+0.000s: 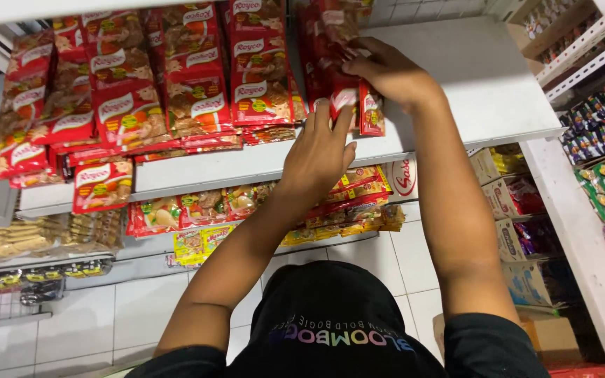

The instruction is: The person takes seasoning packets from a red basket and stacks them onto a shelf by hand.

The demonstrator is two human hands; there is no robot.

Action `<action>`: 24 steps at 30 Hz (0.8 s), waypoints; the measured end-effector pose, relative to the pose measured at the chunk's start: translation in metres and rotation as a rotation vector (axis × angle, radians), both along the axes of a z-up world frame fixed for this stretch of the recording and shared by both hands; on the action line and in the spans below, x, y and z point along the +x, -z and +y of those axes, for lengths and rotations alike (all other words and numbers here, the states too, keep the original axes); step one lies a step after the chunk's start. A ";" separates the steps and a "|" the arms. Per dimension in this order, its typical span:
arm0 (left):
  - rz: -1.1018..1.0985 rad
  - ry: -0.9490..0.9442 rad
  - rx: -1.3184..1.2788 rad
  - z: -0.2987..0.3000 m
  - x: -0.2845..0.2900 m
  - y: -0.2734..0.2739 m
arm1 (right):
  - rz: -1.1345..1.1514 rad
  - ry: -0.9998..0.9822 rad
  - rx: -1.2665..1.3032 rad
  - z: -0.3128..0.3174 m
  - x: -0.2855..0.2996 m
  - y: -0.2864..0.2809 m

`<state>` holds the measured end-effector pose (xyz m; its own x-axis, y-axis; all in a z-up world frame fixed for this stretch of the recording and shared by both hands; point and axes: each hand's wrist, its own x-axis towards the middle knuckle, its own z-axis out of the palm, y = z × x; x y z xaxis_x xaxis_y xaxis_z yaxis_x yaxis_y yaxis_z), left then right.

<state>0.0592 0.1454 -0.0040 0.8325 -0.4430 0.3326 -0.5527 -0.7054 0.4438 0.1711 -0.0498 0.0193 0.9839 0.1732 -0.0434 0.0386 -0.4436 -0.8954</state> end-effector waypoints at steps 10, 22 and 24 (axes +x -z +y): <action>-0.139 -0.023 0.249 0.007 -0.005 0.004 | -0.470 0.197 -0.328 -0.002 0.027 -0.034; 0.222 -0.268 -0.296 0.114 0.075 -0.019 | -0.758 0.250 -0.549 0.053 0.019 -0.050; 0.120 -0.168 -0.457 0.125 0.133 -0.012 | -0.175 0.289 -0.235 0.087 0.054 -0.023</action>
